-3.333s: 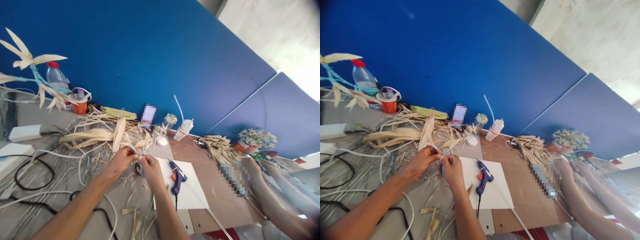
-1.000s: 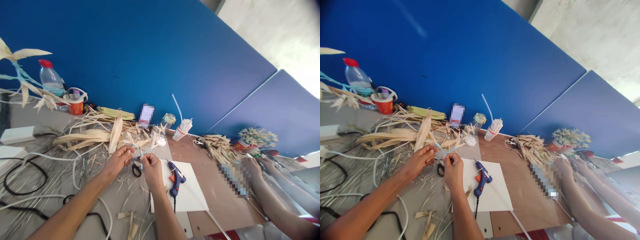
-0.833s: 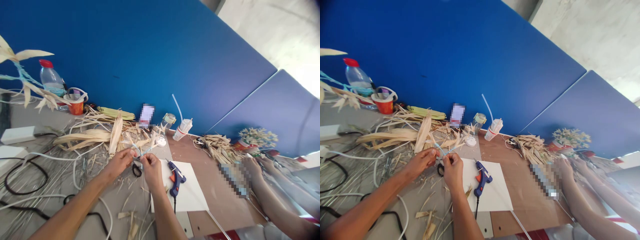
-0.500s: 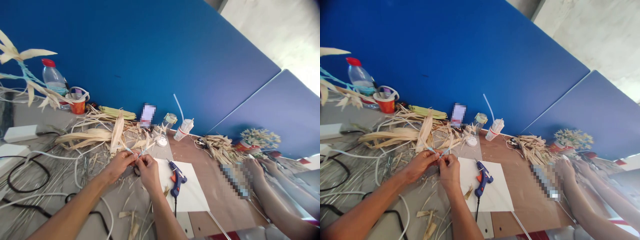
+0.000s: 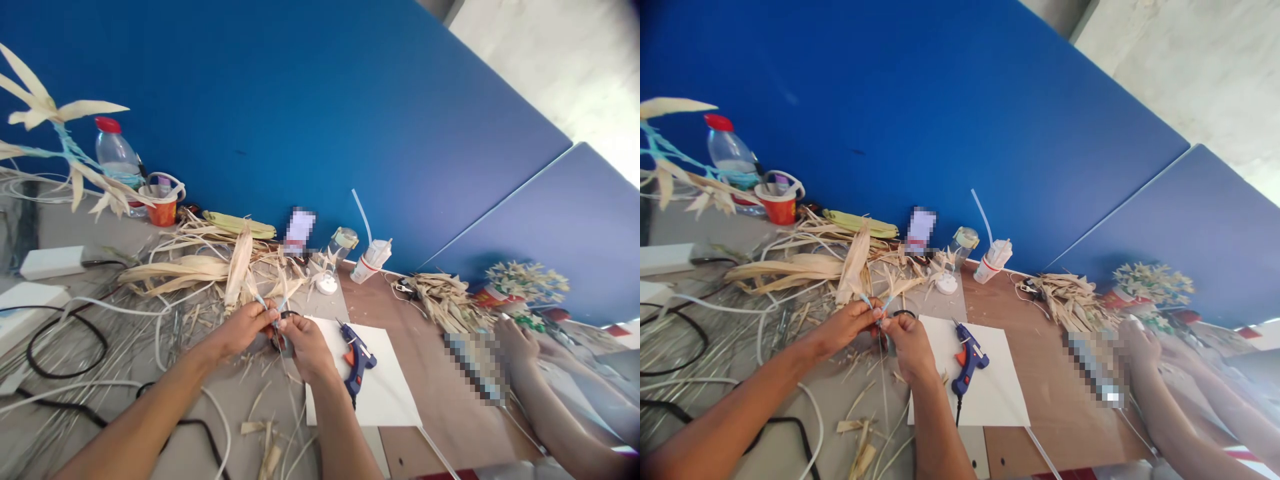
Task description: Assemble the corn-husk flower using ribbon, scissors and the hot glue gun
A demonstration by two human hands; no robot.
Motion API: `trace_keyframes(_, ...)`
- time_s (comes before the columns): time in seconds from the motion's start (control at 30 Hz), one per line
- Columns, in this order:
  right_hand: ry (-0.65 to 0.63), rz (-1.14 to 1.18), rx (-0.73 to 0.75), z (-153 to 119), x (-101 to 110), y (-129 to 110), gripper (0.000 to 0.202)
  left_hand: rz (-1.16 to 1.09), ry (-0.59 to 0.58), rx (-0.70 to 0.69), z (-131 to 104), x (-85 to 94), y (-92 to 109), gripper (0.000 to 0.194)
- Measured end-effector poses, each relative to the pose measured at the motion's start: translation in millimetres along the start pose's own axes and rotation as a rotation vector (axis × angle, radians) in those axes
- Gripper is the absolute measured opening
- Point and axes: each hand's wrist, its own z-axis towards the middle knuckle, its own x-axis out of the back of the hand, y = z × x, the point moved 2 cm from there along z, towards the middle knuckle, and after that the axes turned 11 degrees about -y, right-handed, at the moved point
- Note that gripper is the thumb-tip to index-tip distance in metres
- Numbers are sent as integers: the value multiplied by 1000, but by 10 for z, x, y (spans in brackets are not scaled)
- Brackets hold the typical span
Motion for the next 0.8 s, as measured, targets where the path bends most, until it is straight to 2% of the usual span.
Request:
trace_keyframes(0.1,-159,261,-112,-10,-18,12,28,68,-23,-13,9,13,17,28)
trace_keyframes(0.13,-167,287,-128,-15,-19,10,28,90,-24,-17,13,18,23,28)
trace_keyframes(0.2,-152,259,-133,-25,-18,3,28,130,-20,-22,22,26,34,28)
trace_keyframes(0.37,-46,-14,-43,-53,-21,-36,28,141,-8,-22,28,29,35,30)
trace_keyframes(0.43,-23,-56,-38,-57,-22,-33,27,123,-4,-8,25,29,22,31)
trace_keyframes(0.67,-65,102,-54,-23,21,7,21,37,50,-20,9,62,-56,34)
trace_keyframes(0.8,-88,129,-77,-11,70,18,24,-107,47,-15,2,67,-89,33)
